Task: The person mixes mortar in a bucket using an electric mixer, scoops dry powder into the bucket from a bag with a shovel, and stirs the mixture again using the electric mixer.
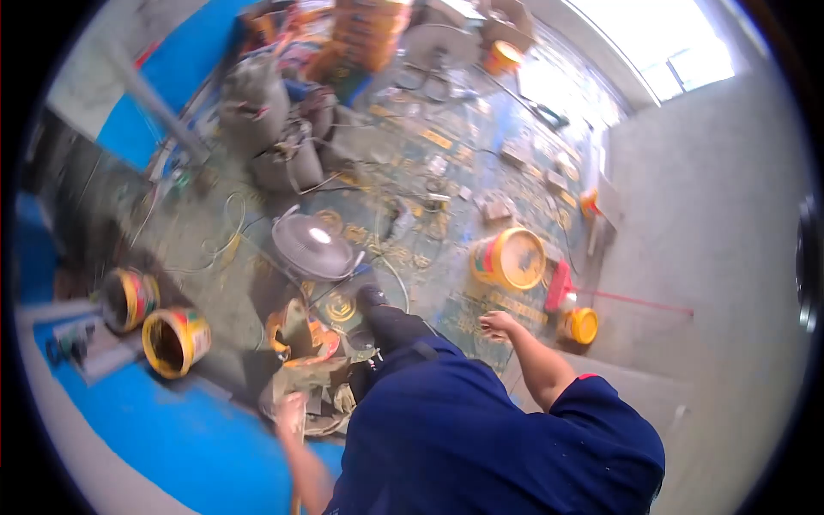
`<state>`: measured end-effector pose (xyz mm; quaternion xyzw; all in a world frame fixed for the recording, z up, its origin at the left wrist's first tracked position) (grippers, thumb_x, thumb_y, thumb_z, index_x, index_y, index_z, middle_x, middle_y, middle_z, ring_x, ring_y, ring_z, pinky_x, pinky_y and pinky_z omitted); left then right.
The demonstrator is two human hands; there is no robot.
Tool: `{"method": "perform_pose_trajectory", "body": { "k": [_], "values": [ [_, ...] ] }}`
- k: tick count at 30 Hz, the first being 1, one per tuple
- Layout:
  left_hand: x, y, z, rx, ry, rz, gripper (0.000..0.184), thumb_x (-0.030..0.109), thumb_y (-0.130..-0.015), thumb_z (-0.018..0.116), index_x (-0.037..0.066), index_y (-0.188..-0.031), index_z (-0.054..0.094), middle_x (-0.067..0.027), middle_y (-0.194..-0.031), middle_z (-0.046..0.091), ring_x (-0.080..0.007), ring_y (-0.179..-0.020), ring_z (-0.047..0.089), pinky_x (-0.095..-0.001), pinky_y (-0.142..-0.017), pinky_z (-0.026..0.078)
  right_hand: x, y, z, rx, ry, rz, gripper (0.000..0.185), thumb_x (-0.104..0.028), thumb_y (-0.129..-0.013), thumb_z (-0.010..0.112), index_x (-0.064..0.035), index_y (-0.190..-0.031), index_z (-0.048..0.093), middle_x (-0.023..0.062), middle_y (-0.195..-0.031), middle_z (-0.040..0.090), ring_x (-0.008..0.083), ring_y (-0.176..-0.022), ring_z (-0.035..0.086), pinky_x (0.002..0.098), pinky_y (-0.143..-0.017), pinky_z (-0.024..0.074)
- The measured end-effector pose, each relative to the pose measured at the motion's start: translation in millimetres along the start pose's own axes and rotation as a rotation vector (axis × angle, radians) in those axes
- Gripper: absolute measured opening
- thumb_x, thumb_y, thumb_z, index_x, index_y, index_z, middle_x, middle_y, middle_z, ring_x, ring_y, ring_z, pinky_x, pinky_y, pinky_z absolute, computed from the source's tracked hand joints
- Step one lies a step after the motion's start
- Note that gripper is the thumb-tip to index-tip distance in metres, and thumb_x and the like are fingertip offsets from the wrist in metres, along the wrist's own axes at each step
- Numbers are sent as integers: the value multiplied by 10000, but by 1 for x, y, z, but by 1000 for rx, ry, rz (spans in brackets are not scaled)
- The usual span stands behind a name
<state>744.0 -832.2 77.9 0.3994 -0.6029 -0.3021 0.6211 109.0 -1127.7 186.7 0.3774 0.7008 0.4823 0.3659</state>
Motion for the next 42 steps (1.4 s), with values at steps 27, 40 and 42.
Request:
{"method": "perform_pose_trajectory", "body": {
  "k": [27,40,42],
  "values": [
    [149,-437,22,265,435,-257,91,56,-820,546,130,-813,493,5,-709,428,-127,-654,409,-394,-659,373,178,130,45,175,-41,378,271,-291,-936,629,-61,-1071,675,33,-878,678,124,-724,613,273,-638,497],
    [159,-466,34,312,475,-244,475,-4,-827,446,11,-1300,493,-180,-1298,523,-320,-1155,540,-561,-964,459,149,70,137,24,-202,396,375,-279,-952,618,-19,-1223,616,61,-1041,684,153,-886,636,291,-789,518],
    [166,-493,42,107,462,-6,523,-81,-760,442,-3,-1275,491,-171,-1214,549,-335,-1007,591,-516,-836,526,143,68,137,-2,-94,436,368,-283,-948,626,-17,-1201,634,56,-1009,686,138,-870,626,282,-785,515]
  ]
}}
Point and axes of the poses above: each hand's wrist, its own y-axis away from the middle knuckle, its own z-axis out of the palm, x = y × z, the point moved 8 cm from there along -y, towards the middle knuckle
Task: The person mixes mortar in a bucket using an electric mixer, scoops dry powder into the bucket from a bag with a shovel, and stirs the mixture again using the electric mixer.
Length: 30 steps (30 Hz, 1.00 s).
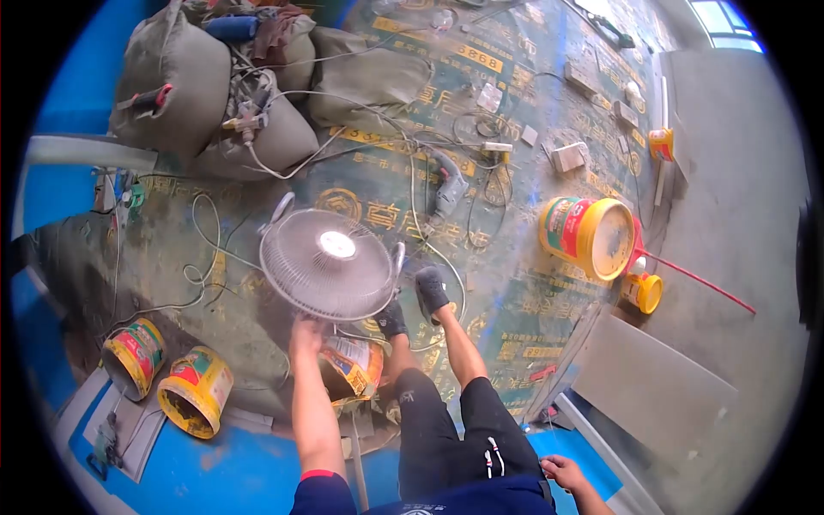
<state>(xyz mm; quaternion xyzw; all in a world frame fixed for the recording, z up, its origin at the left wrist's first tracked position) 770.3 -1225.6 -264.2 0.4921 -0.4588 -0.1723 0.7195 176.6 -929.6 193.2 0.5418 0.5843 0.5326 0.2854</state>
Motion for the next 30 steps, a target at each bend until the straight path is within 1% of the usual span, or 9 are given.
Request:
{"method": "perform_pose_trajectory", "body": {
  "k": [4,7,12,14,16,19,23,28,30],
  "values": [
    [21,-7,76,-110,192,-55,702,-129,-594,366,-10,-1273,495,-144,-1155,580,-286,-1020,601,-448,-870,546,-24,-7,-12,-14,-44,-68,358,-290,-939,636,-20,-1174,650,51,-989,687,134,-843,626,291,-767,521],
    [34,-10,143,-112,272,-12,681,-130,-598,374,-11,-1255,504,-118,-1088,591,-247,-943,612,-361,-737,565,-44,-7,-24,23,7,-124,378,-304,-939,635,-15,-1182,646,52,-998,690,146,-853,642,305,-775,528],
    [14,-58,195,-242,257,51,773,-129,-624,399,44,-1377,410,-115,-1211,545,-259,-1002,599,-374,-797,564,-30,-35,-42,65,160,-323,428,-394,-940,580,-31,-1160,637,45,-885,657,134,-719,566,299,-646,483],
    [24,-56,198,-221,249,69,676,-102,-674,452,-1,-1341,477,-82,-1071,608,-203,-893,604,-298,-666,515,-33,-47,-49,37,196,-226,473,-404,-926,609,-45,-1234,622,49,-935,675,133,-717,588,297,-629,484],
    [17,-60,199,-137,209,125,553,-34,-737,530,3,-1289,542,-95,-1134,631,-247,-906,608,-361,-776,508,-53,-35,-60,102,287,-61,467,-376,-926,621,-48,-1258,609,56,-972,680,131,-738,604,281,-601,478],
    [14,-13,186,-157,-254,42,534,65,-815,580,12,-1342,518,-148,-1213,617,-249,-1094,587,-382,-922,475,-83,-59,-67,-28,138,-395,442,-328,-926,632,-65,-1281,605,99,-1014,680,152,-761,629,277,-660,522],
    [-1,93,144,-15,-603,90,284,180,-791,589,24,-1008,684,-250,-949,674,-354,-910,665,-416,-824,501,-105,-70,-69,-138,-82,-299,355,-294,-942,633,-27,-1176,633,63,-990,684,148,-821,647,300,-733,540],
    [-35,228,46,157,-726,-119,289,236,-831,555,42,-990,699,-239,-960,678,-396,-931,654,-442,-803,505,-186,-33,-77,-145,-117,-291,309,-252,-940,622,-39,-1164,616,66,-969,678,154,-781,645,295,-685,530],
    [-49,254,13,17,-1263,114,242,182,-841,545,41,-955,706,-238,-974,676,-396,-926,652,-446,-779,503,-212,-37,-82,-168,-89,-320,313,-234,-937,626,-14,-1158,606,94,-981,683,184,-801,660,316,-677,544]
  ]
}}
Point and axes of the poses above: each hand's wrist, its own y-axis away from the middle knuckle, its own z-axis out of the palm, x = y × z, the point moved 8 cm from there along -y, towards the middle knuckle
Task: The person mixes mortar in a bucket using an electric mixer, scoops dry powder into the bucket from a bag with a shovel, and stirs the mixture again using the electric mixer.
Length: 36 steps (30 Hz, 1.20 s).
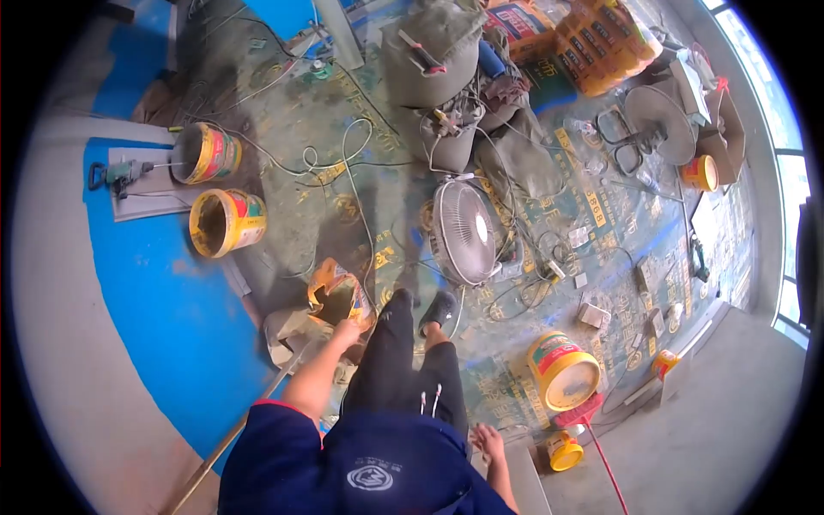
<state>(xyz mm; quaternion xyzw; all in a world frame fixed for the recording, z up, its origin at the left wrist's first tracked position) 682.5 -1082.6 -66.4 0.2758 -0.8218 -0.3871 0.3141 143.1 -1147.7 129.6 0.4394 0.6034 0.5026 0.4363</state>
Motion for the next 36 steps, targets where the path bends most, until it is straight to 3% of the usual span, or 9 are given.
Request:
{"method": "perform_pose_trajectory", "body": {
  "k": [2,10,14,15,18,20,22,24,36],
  "values": [
    [-15,30,12,-16,-133,120,228,164,-844,538,39,-932,707,-237,-962,674,-397,-922,650,-447,-767,501,-19,-9,-4,-34,35,-38,317,-216,-935,631,11,-1152,595,122,-994,687,214,-822,675,337,-669,559],
    [-66,106,-58,237,1200,-495,200,124,-815,546,6,-885,692,-199,-827,671,-320,-741,644,-396,-668,500,-180,-49,57,-83,313,-80,231,-255,-937,610,-74,-1077,578,48,-844,633,164,-682,615,335,-565,488],
    [-137,78,-59,235,1001,-461,244,184,-825,526,-3,-858,680,-160,-723,645,-231,-676,639,-401,-599,475,-274,-153,103,-383,327,-221,174,-254,-949,572,-109,-1044,580,48,-828,624,172,-655,602,339,-549,473],
    [-150,83,-64,198,1076,-552,251,193,-831,526,-4,-863,679,-160,-712,643,-248,-634,628,-414,-569,465,-322,-68,157,-10,409,-222,193,-255,-958,558,-90,-1057,579,55,-828,620,181,-665,606,361,-554,482],
    [-198,90,-112,63,1253,-758,228,226,-862,516,60,-775,645,-77,-628,586,-209,-422,487,-384,-409,341,-383,-46,263,-34,338,-277,265,-273,-949,581,-68,-1117,583,64,-868,639,202,-710,639,376,-574,498],
    [-223,87,-156,-160,1587,-713,183,211,-845,535,111,-710,609,-37,-590,529,-173,-443,475,-358,-415,324,-404,-43,339,-156,441,-257,300,-290,-957,579,-86,-1177,576,79,-986,651,206,-819,655,374,-645,522],
    [-267,73,-268,238,1298,-372,127,171,-831,553,141,-713,588,-11,-574,486,-143,-467,475,-325,-420,318,-427,-44,422,-319,652,-237,338,-308,-966,577,-105,-1237,569,95,-1104,664,210,-929,671,372,-717,546],
    [-292,96,-370,408,1700,-604,111,66,-829,559,112,-895,636,0,-664,578,-99,-499,506,-257,-425,346,-452,-35,517,-219,872,-200,370,-331,-969,569,-88,-1248,560,95,-1146,658,215,-982,664,380,-726,550],
    [-448,-25,-679,605,1587,-284,115,64,-799,626,30,-892,684,-30,-755,642,-130,-635,598,-271,-541,454,-618,-2,848,-216,729,-325,256,-297,-946,606,-77,-1073,633,31,-840,636,135,-676,614,304,-569,493]
  ]
}}
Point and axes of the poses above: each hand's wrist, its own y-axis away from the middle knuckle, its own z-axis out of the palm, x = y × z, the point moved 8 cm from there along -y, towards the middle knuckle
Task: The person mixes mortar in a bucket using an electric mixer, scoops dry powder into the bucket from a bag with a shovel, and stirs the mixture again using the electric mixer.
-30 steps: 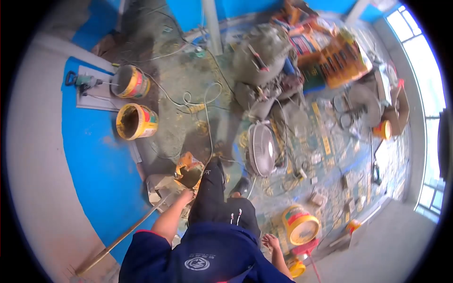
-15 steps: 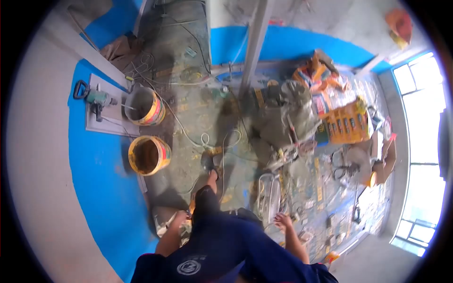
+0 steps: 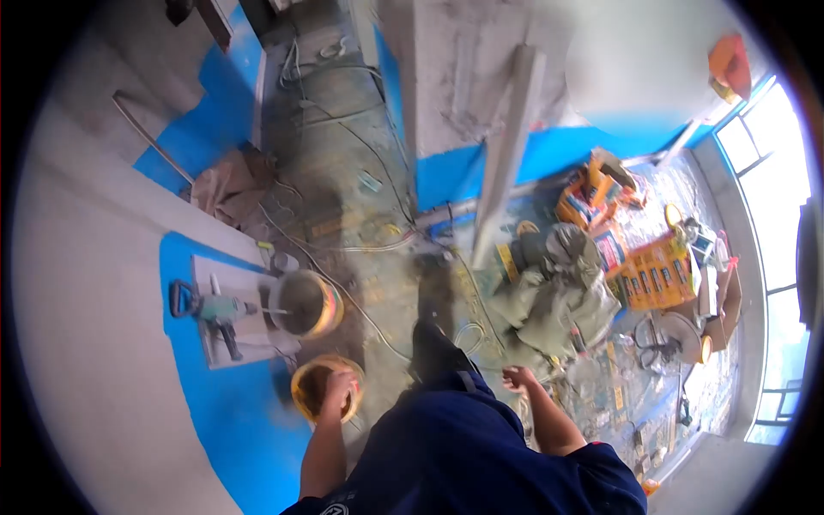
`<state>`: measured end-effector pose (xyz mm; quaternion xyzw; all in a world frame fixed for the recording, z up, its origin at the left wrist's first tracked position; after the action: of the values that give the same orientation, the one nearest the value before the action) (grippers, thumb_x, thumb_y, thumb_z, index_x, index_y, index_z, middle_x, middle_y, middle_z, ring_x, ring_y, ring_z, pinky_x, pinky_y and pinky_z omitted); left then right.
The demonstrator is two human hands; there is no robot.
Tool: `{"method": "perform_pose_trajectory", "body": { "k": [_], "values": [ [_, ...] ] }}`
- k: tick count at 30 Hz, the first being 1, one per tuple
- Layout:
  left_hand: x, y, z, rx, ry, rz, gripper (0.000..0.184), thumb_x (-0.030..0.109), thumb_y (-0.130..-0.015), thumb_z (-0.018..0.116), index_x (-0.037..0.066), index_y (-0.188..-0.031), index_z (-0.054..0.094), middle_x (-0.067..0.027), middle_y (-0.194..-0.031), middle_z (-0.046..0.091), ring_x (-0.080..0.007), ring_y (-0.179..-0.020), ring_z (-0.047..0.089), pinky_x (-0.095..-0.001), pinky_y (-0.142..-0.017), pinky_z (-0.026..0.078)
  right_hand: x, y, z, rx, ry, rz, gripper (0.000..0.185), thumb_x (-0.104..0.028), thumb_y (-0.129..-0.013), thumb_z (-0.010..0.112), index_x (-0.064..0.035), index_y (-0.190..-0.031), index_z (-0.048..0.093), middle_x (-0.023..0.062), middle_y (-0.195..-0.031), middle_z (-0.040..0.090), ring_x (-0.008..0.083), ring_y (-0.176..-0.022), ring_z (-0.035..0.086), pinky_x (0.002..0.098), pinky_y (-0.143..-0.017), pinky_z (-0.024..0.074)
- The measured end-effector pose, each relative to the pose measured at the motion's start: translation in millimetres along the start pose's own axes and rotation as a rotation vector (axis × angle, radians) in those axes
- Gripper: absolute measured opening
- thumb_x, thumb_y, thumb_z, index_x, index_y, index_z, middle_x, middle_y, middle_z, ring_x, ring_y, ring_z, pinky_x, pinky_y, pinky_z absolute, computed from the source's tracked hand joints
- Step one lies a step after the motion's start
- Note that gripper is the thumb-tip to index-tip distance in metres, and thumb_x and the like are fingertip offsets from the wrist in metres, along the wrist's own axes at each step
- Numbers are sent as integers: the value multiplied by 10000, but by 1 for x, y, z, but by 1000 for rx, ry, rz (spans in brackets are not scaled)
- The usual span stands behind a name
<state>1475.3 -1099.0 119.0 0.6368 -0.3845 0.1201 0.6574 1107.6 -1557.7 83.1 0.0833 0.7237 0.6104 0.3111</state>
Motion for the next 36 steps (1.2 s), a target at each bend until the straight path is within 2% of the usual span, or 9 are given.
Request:
{"method": "perform_pose_trajectory", "body": {
  "k": [4,6,11,14,18,29,33,34,36],
  "values": [
    [54,-58,19,-158,-76,-97,208,90,-845,617,8,-1022,689,-91,-864,680,-223,-745,663,-344,-666,527,-68,-46,36,-207,-156,138,144,-215,-938,616,-107,-845,595,-7,-673,545,150,-549,545,284,-438,395],
    [39,-133,5,-285,-746,432,240,186,-828,636,64,-1025,699,-106,-917,700,-270,-810,674,-392,-702,525,-102,-94,38,-66,-126,371,97,-178,-940,605,-111,-871,593,-11,-647,512,167,-528,511,310,-436,372],
    [119,-170,-7,-243,-1266,588,167,221,-825,594,97,-901,676,-102,-928,683,-297,-818,659,-419,-701,512,-370,-146,85,17,303,52,99,-174,-895,584,-118,-820,615,14,-684,573,211,-599,592,416,-481,431],
    [151,-204,-18,-95,-949,565,144,188,-804,599,63,-856,646,-118,-906,666,-294,-788,651,-412,-674,508,-543,-166,170,-151,575,-265,170,-284,-901,611,-113,-903,610,9,-760,614,120,-607,603,269,-487,460],
    [140,-269,-6,-226,600,-136,180,141,-805,654,13,-930,675,-113,-840,664,-220,-774,656,-385,-652,521,-719,-144,292,-346,655,-416,318,-344,-899,637,-97,-1099,642,2,-914,660,117,-747,630,261,-587,469],
    [472,-529,-102,-254,-1132,122,285,283,-785,655,94,-989,717,-126,-994,707,-304,-911,668,-457,-801,515,-879,-267,405,-375,760,-244,228,-295,-914,624,-110,-794,568,-13,-679,516,100,-572,512,254,-478,392],
    [615,-708,-250,210,-720,209,149,152,-765,626,84,-869,708,-158,-882,696,-323,-834,680,-454,-712,535,-950,-276,413,-195,590,-204,220,-302,-930,627,-111,-823,601,-35,-663,494,74,-547,481,232,-467,375],
    [665,-756,-248,207,-1500,489,146,163,-789,597,69,-839,697,-165,-879,692,-323,-820,680,-434,-664,539,-978,-254,419,-50,458,-90,207,-304,-933,624,-117,-845,607,-38,-675,503,69,-555,484,228,-471,377],
    [815,-737,-265,253,-1238,550,145,154,-792,593,61,-854,685,-148,-867,690,-312,-793,679,-417,-621,540,-997,-284,425,-73,320,-44,208,-308,-938,615,-127,-838,598,-38,-687,512,69,-564,489,232,-472,383]
  ]
}}
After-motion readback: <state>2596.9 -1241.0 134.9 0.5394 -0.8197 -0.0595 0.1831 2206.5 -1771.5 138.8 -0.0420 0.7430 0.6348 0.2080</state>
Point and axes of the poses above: each hand's wrist, its own y-axis away from the middle knuckle, its own z-axis out of the palm, x = y × z, the point moved 8 cm from there along -y, towards the middle knuckle
